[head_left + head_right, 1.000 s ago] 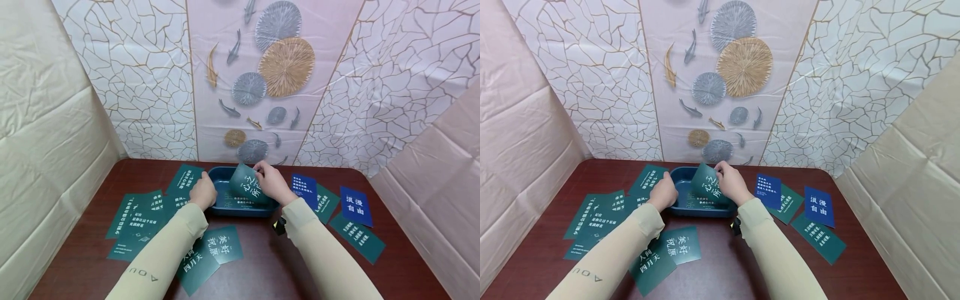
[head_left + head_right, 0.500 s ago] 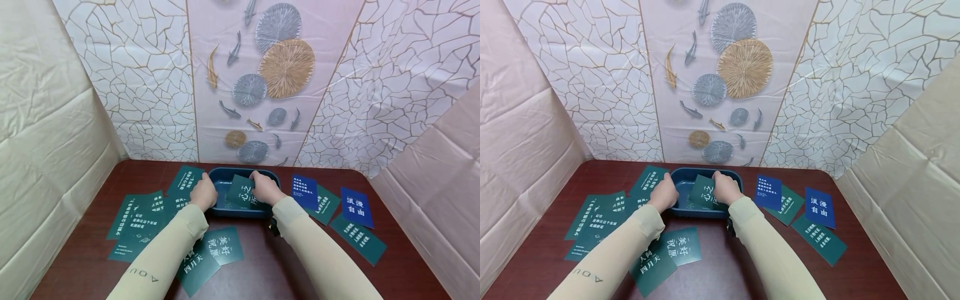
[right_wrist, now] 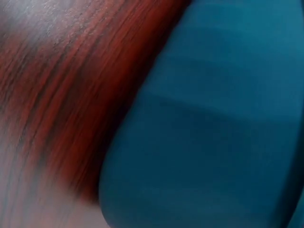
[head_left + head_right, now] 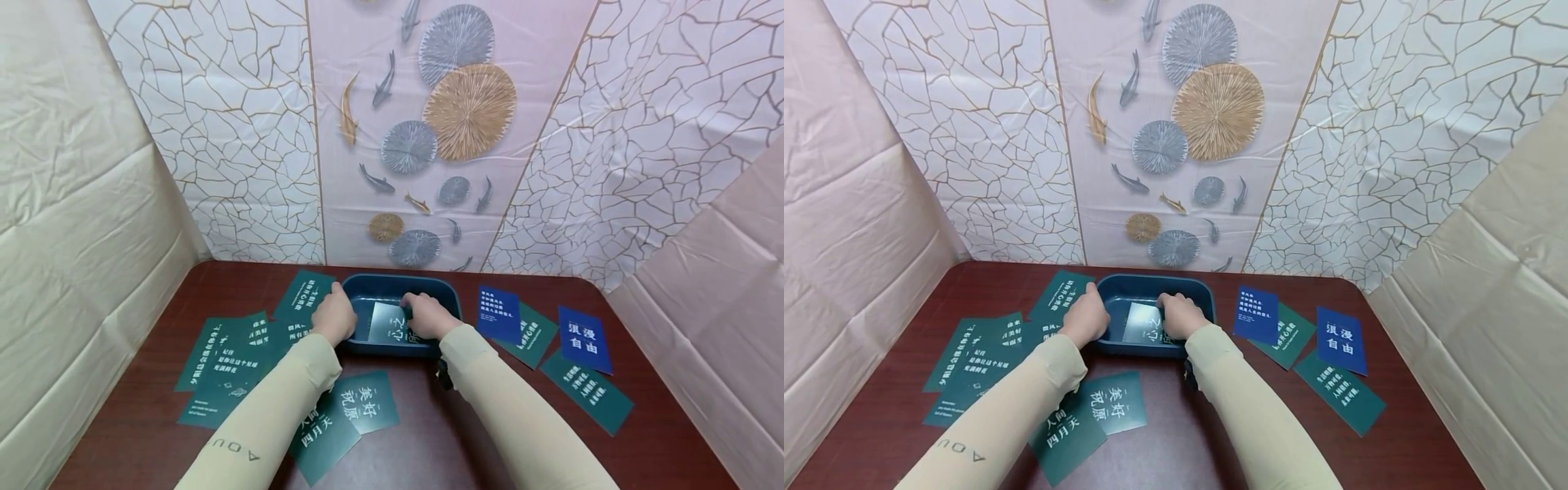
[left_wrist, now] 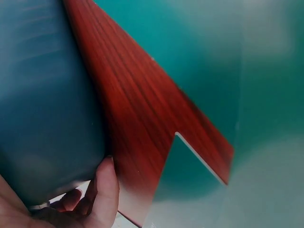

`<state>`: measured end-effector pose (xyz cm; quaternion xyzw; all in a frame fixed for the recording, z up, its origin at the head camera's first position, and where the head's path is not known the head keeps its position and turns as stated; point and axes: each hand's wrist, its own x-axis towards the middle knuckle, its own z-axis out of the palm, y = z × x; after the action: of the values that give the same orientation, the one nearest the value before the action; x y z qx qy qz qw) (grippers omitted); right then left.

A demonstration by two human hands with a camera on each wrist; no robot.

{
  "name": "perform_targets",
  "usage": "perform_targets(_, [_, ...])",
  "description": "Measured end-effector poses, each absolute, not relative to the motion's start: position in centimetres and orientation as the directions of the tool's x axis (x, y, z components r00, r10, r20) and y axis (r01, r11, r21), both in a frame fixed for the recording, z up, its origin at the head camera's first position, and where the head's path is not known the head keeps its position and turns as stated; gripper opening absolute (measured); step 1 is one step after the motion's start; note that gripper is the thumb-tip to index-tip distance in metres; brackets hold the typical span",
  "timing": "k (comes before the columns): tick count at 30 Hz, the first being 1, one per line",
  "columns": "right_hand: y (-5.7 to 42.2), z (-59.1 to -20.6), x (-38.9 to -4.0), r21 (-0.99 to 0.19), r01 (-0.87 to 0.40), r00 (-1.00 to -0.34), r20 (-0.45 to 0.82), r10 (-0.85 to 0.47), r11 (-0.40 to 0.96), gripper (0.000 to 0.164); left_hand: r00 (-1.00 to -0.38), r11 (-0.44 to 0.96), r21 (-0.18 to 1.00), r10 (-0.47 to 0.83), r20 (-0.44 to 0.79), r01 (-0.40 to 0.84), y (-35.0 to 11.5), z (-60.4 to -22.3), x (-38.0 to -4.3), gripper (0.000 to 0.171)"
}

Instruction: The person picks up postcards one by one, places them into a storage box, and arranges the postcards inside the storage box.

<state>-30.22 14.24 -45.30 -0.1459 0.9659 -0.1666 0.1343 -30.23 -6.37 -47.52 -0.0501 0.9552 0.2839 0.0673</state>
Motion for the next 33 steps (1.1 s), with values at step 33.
perform_targets(33, [14.42, -46.24, -30.63, -0.307, -0.249, -0.917, -0.231, -0.326, 0.919, 0.032, -0.987, 0.843, 0.522, -0.061, -0.149, -0.131, -6.23, -47.33, -30.07, 0.073])
